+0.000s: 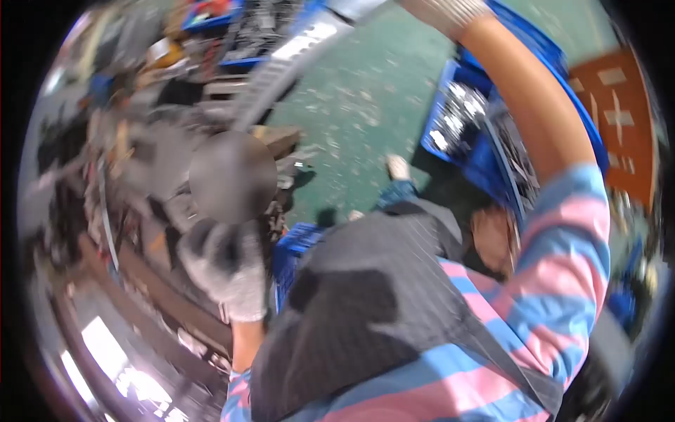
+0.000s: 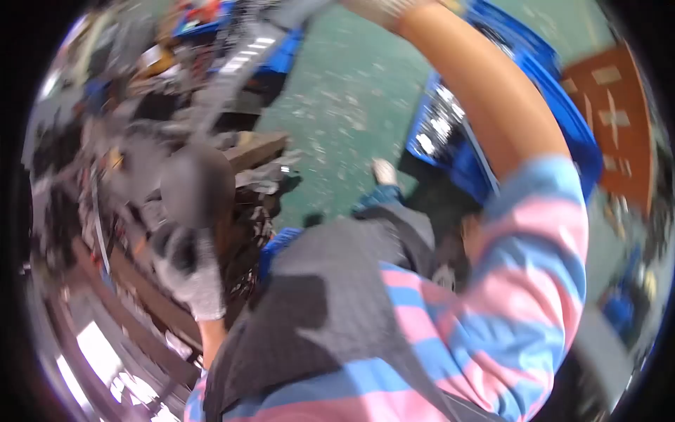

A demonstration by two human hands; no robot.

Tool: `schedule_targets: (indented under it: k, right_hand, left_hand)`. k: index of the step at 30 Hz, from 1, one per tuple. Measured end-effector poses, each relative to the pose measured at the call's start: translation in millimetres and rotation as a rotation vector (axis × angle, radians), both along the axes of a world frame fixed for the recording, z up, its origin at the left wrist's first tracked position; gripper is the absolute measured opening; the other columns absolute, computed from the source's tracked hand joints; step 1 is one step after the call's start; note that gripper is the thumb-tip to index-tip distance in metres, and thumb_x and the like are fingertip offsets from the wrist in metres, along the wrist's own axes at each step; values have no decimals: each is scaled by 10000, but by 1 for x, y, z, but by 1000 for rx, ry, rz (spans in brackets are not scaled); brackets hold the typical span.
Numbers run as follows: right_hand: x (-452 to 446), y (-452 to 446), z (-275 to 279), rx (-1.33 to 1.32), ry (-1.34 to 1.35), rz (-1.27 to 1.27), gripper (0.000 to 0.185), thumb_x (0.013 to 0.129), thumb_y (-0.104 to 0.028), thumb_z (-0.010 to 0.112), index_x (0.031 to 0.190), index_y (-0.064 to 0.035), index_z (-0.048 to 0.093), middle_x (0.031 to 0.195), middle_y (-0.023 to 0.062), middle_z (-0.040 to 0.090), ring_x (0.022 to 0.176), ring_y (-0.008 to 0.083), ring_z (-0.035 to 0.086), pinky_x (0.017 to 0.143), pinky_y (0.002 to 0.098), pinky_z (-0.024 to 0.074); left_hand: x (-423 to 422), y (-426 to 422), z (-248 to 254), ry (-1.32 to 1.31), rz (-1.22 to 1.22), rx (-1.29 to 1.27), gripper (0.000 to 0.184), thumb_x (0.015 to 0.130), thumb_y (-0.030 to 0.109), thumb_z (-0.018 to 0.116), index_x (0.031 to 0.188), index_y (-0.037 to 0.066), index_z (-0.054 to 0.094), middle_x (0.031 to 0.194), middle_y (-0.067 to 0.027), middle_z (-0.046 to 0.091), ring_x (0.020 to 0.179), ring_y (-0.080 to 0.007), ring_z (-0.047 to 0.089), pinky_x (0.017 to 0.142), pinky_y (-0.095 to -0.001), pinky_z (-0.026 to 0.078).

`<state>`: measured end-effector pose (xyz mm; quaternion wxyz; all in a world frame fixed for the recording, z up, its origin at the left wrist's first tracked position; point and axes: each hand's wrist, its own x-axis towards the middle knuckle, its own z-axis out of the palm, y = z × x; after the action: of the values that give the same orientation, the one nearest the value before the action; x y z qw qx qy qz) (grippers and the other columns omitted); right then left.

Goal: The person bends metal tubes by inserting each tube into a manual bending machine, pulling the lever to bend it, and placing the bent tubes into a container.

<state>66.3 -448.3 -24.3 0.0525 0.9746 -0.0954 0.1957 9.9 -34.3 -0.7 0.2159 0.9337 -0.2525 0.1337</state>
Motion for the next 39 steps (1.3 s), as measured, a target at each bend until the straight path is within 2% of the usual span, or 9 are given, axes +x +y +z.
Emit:
schedule_targets:
  k: [11,15,16,18,23,27,31,33,39]
  right_hand:
    - [-69,69,53,77,-211,251,379,764,-215,777,1106,-93,669,983,119,688,930,316,665,828,426,523]
    - [-124,168,63,1452,238,826,318,1042,-283,509,1180,-42,662,963,162,712,865,256,706,732,350,542]
    - [-130,180,74,2013,715,485,350,1068,-314,473,1187,-34,644,907,114,703,753,169,683,669,295,532]
    - [-124,203,58,2291,652,362,363,1067,-328,477,1177,-12,618,842,93,670,664,128,637,602,272,521]
    - [-113,226,63,2294,418,80,388,1028,-309,517,1188,35,598,801,60,636,609,133,634,539,247,504]
    - [-92,220,54,2027,477,178,363,1014,-284,512,1061,57,626,821,102,683,566,127,630,482,259,521]
    - [-66,206,54,1678,630,147,330,996,-275,525,975,27,656,753,85,671,555,121,617,487,254,521]
    - [-56,204,49,1670,646,114,307,986,-260,536,960,21,656,745,76,663,540,120,600,468,247,492]
    - [-37,208,33,1899,564,92,245,985,-223,563,948,0,657,694,45,640,474,84,540,413,230,410]
  left_hand:
    - [-23,-1,73,206,-54,-1094,183,939,108,626,823,120,485,944,-92,548,793,-210,552,742,-394,508]
    - [-24,-43,72,454,-529,-1459,183,955,239,646,931,98,532,1016,-131,581,827,-234,578,806,-430,491]
    - [-27,-49,59,508,-596,-1434,206,954,266,653,987,81,567,1067,-146,605,861,-248,606,830,-433,496]
    - [-48,-41,47,909,-489,-1508,309,925,118,671,1190,-1,568,1206,-164,623,1046,-266,640,916,-398,529]
    - [-63,-6,21,908,-304,-1284,415,886,-28,657,1276,-18,517,1259,-148,611,1113,-235,628,975,-400,521]
    - [-47,18,22,486,-158,-1323,623,862,35,693,1400,-14,382,1317,-145,567,1157,-247,607,979,-396,512]
    - [-25,39,47,-381,170,-576,563,861,242,782,1318,35,528,1245,-130,600,1110,-244,608,977,-418,488]
    - [-24,32,51,-243,-248,-158,548,801,319,807,1258,83,616,1193,-124,637,1124,-259,608,1054,-472,413]
    - [-19,7,10,30,-179,61,411,707,272,813,1096,179,719,979,-30,662,943,-262,612,1001,-488,410]
